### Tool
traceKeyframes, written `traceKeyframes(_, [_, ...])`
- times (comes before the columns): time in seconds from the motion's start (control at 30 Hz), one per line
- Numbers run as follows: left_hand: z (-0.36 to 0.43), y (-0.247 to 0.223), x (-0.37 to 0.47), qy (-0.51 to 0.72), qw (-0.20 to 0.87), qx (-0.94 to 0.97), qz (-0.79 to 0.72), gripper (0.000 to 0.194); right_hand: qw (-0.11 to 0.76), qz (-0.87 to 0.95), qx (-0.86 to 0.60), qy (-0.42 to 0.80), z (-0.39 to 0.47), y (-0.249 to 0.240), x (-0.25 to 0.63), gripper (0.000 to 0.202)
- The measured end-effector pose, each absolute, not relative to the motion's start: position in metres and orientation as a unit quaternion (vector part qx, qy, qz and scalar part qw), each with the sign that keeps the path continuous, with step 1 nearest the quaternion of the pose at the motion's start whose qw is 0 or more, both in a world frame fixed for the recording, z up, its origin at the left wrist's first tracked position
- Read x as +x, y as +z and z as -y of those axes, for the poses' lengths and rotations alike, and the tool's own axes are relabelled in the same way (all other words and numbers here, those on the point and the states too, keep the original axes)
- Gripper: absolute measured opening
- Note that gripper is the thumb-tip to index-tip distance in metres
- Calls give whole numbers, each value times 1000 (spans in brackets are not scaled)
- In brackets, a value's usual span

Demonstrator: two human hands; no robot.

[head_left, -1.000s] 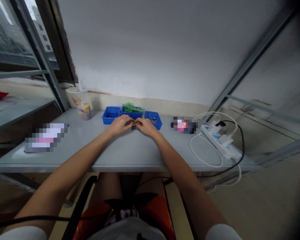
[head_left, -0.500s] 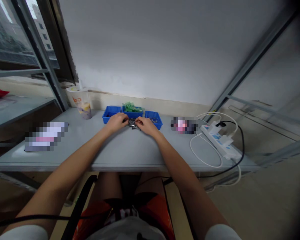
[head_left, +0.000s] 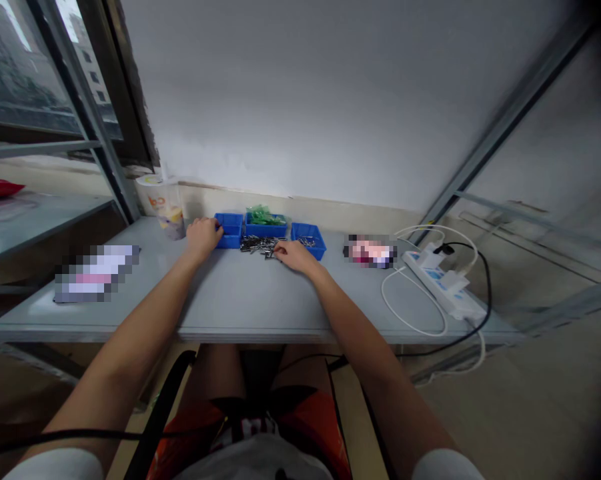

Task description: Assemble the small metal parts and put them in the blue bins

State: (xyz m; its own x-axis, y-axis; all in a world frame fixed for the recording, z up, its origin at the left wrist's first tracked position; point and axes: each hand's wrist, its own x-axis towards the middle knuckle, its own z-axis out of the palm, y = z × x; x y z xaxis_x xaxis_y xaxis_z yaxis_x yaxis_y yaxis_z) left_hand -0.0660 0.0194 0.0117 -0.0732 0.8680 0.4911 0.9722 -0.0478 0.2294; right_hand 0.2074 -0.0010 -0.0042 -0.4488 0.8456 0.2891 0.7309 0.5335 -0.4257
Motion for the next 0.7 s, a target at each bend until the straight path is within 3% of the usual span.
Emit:
traceKeyframes(0.17, [-22,10,-68,-269,88,-676,681,24,229,834,-486,121,-2,-5,211,13])
traceKeyframes(0.37, [-23,9,-63,-283,99,-688,661,26,158,840,-506,121,0,-2,214,13])
traceKeyframes(0.7, [-14,6,-27,-263,45,-867,420,28,111,842,-516,114,6,1,210,15])
